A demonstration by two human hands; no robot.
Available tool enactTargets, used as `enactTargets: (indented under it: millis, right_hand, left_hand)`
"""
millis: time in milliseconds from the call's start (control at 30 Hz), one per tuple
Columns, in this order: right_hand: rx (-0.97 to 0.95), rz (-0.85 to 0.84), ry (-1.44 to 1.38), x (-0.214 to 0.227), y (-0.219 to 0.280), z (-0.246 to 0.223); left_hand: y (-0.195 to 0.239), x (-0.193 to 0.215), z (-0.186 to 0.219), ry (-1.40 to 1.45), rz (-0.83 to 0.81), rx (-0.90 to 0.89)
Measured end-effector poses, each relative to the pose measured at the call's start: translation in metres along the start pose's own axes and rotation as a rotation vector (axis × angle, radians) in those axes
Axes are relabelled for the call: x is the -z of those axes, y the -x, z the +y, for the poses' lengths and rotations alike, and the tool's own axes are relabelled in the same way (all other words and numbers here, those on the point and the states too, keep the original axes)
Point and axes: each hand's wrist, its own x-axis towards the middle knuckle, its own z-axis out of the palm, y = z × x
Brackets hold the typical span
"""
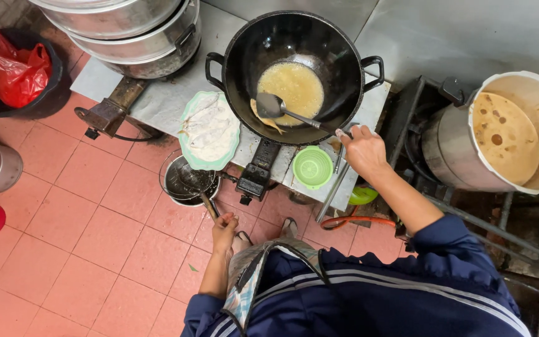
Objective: Coat raw fish in flour and prepare to fry them in a wok.
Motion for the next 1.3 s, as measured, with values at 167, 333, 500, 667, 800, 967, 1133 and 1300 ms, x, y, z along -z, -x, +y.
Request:
enactTargets:
  millis: [167,333,500,667,800,967,1133,1300]
  right_hand:
    - [-0.013,0.075,0.010,-0.017,-0.004,0.002]
    - [-0.030,0.026,-0.012,-0.022,-0.001,-0.007]
    - [-0.032,-0.092,-0.014,-0.040,0.001,-0.013]
    - [-0.017,0.068,0.065,-0.042,-0.010,-0.016]
    - [-0.027,0.110,0.070,-0.035,-0.020,-0.014]
    - [-0.033,0.159,0.088,-0.054,-0.022,-0.004]
    - [-0.077,0.116,0.075,-0.061,-0.025,0.027]
    - [-0.083,0.178,0.225,-0.077,-0.040,0.087]
  left_hand:
    - [-0.002,0.001,-0.004,0.024,0.005,-0.010]
    - [-0.004,0.005,-0.008,0.028,0.009,0.013]
    - [-0.002,0.006,-0.009,0.040,0.016,0.017]
    - [0.003,0.002,-0.003,0.021,0.002,0.023]
    - [0.008,-0.003,0.003,0.015,0.006,0.034]
    - [0.014,-0.008,0.011,0.000,0.012,0.055]
    - [0.005,-0.010,0.001,0.001,0.014,0.066]
    - [0.004,-0.024,0.005,-0.012,0.021,0.069]
